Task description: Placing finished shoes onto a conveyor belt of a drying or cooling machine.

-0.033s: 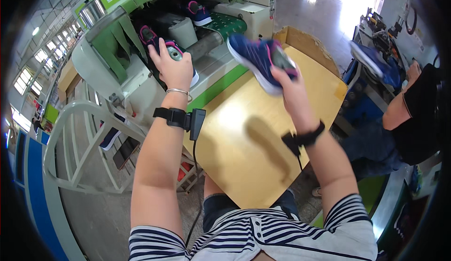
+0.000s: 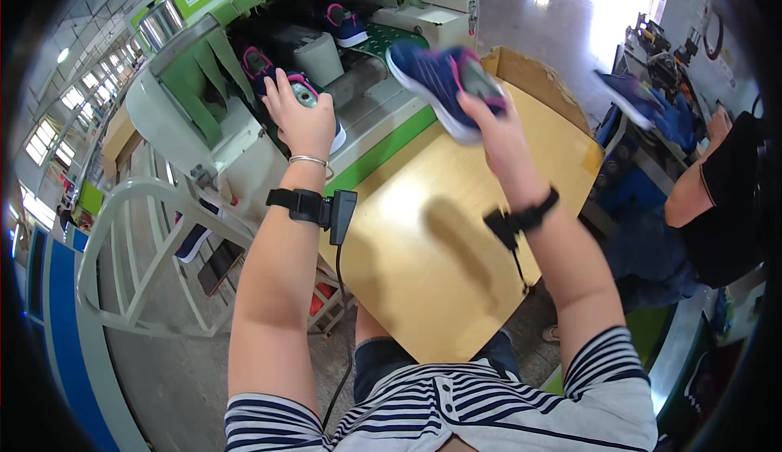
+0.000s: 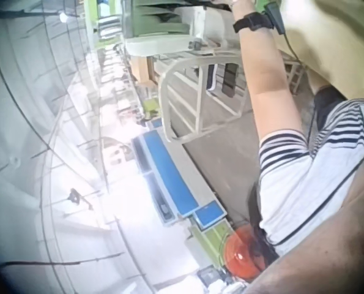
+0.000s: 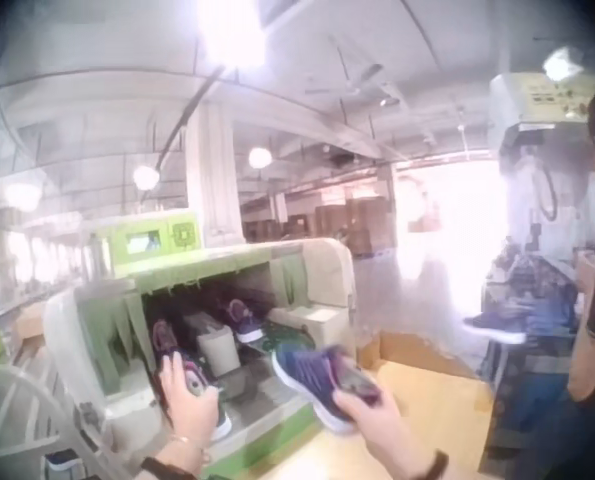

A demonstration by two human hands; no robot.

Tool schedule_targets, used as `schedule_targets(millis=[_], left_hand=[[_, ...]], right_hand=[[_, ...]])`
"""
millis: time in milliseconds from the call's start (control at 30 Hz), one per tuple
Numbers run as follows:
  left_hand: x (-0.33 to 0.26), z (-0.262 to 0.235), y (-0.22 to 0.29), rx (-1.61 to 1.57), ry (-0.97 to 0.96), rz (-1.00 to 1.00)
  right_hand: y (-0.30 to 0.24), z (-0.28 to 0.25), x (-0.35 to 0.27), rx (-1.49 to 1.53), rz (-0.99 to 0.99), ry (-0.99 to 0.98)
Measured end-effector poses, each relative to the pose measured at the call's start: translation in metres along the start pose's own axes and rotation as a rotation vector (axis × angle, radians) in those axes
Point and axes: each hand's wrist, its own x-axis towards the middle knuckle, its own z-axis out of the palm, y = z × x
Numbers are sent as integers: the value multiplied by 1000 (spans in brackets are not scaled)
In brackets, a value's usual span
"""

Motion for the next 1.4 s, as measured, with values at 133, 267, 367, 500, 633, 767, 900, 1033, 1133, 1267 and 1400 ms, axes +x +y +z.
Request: schedule_targets(millis=[133,267,367,500,633,767,900,1033,1133,1267,1400], left_hand=[[9,2,-12,-123,-26,36],[18,2,-19,-162,-39,75],[26,0,-23,-188,-102,65],[37,-1,-26,-207,-130,30],[45,-5,-21,-231,-159,-30],[29,-13,-9,-281,-23,26],[-66,-29,-21,-259,-141,345],[-180,-58,-70,314,-770,75],[-234,-65,-99,433,-988,-106],[-259,-56,-116,531,-943,-112],[-255,-52,-119,585,-1094,-142]], right_hand=[[20,51,122,-431,-103,-6],[49,74,160,-758,-87,-32],[65,75,160,-762,-106,-19],[85,76,159,-662,-255,85],[115,78,137,-635,-495,374],[148,47,76,-1043,-180,-220],[174,-12,2,-1436,-85,-212],[169,-55,-19,-1302,123,-151],[164,-78,-9,-835,354,165],[187,-79,20,-962,75,304],[209,-69,32,-939,24,295]])
